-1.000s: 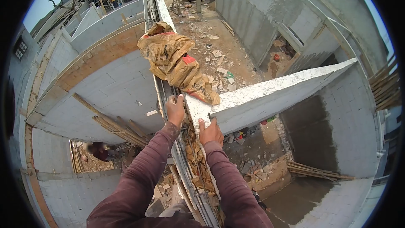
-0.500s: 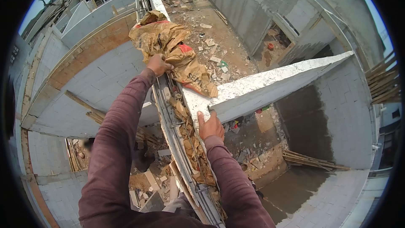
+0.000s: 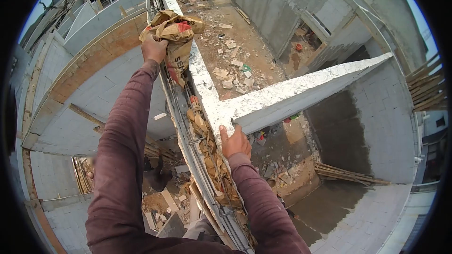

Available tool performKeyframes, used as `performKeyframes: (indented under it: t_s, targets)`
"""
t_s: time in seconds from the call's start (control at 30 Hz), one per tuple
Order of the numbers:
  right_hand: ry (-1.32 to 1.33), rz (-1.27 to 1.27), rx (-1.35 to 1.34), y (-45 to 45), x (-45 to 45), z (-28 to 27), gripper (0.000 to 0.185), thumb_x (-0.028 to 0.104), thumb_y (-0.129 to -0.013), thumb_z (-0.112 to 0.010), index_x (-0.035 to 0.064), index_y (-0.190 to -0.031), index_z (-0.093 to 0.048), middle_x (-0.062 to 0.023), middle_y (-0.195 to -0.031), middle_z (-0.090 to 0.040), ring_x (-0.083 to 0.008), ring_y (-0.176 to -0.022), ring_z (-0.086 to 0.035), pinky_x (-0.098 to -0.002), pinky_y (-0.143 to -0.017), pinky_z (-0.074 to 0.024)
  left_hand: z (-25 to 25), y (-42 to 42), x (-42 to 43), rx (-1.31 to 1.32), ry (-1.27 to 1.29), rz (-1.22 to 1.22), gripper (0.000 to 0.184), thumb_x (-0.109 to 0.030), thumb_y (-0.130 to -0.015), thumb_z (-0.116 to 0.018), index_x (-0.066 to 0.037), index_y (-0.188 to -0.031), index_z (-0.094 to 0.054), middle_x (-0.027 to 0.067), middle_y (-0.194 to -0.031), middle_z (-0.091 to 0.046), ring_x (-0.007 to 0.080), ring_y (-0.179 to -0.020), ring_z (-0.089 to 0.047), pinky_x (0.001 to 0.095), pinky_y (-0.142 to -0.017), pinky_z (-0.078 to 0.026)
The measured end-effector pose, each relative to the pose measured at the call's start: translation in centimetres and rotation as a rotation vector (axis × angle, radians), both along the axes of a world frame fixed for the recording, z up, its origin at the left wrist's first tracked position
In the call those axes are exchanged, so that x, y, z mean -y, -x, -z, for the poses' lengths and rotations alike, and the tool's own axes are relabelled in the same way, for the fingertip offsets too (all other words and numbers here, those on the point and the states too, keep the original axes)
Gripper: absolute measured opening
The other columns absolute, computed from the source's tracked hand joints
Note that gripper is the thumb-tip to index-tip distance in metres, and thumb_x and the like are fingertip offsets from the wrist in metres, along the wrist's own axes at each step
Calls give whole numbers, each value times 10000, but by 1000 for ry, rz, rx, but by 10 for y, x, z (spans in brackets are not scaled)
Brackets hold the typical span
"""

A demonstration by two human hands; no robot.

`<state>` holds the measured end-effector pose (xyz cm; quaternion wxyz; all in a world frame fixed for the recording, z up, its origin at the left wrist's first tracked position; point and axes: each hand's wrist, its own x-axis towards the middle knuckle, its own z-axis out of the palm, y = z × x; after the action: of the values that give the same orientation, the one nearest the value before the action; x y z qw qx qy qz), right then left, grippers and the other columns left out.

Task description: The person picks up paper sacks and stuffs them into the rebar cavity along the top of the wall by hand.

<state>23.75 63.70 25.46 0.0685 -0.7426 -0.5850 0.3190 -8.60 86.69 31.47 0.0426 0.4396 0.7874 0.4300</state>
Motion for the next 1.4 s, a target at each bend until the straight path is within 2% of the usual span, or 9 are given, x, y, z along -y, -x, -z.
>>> performKeyframes:
  t_s: [0.23,0.47,0.63,0.77,1.0,1.03,1.17,1.27,1.4]
  targets:
    - [-14,6,27,0,-1,6,714,648,-982,-499,32,-1338,-550,-269,-1236,-650,-457,-1166,-612,-537,-995,-474,90,-53,31,-255,14,-80,407,-267,-778,-782,-31,-1087,-659,244,-990,-710,451,-962,-682,479,-902,-549]
    - [15,19,31,0,-1,7,725,668,-974,-493,18,-1288,-564,-263,-1202,-663,-457,-1145,-623,-539,-982,-483,77,-25,54,299,274,192,587,-350,-739,-814,85,-1069,-600,228,-1053,-622,366,-1012,-642,409,-866,-521]
    - [22,12,29,0,-3,3,723,668,-973,-493,13,-1269,-572,-263,-1198,-666,-455,-1142,-625,-537,-979,-486,57,-39,58,243,46,9,1049,-669,-762,-789,28,-1427,-373,307,-1431,-371,448,-1321,-433,495,-1096,-392]
    - [-1,20,35,-1,1,7,707,664,-971,-498,12,-1234,-581,-266,-1181,-668,-459,-1123,-630,-540,-966,-488,72,-17,20,15,216,221,964,-514,-775,-836,-68,-1478,-350,359,-1440,-435,477,-1374,-450,512,-1110,-417]
    - [4,18,32,0,-4,4,704,669,-967,-503,7,-1196,-581,-266,-1169,-669,-466,-1110,-629,-547,-957,-486,85,-50,60,60,433,153,763,-266,-804,-832,65,-1321,-381,370,-1309,-569,496,-1178,-614,492,-1023,-500]
    - [1,16,30,0,-2,6,705,669,-966,-504,7,-1194,-582,-267,-1168,-670,-467,-1111,-628,-548,-958,-485,78,-59,67,-14,430,148,689,-216,-843,-808,96,-1286,-383,296,-1186,-633,422,-1100,-673,451,-927,-574]
    - [-9,22,34,1,-1,9,725,671,-968,-500,-1,-1232,-575,-282,-1182,-666,-475,-1125,-622,-551,-965,-481,84,-26,66,799,297,588,459,-135,-903,-765,107,-1169,-480,89,-938,-609,197,-990,-684,282,-663,-635]
    - [2,-1,19,1,-2,7,777,677,-976,-481,-13,-1324,-558,-307,-1216,-656,-485,-1152,-610,-553,-978,-475,104,-28,61,637,273,579,357,-102,-883,-769,114,-1063,-550,109,-956,-636,196,-957,-703,297,-649,-623]
    - [6,-7,41,1,-6,3,774,678,-977,-479,-10,-1323,-558,-301,-1221,-658,-481,-1158,-608,-553,-984,-472,119,-40,50,100,479,315,382,-207,-821,-777,55,-1076,-666,226,-1026,-724,371,-957,-726,434,-829,-577]
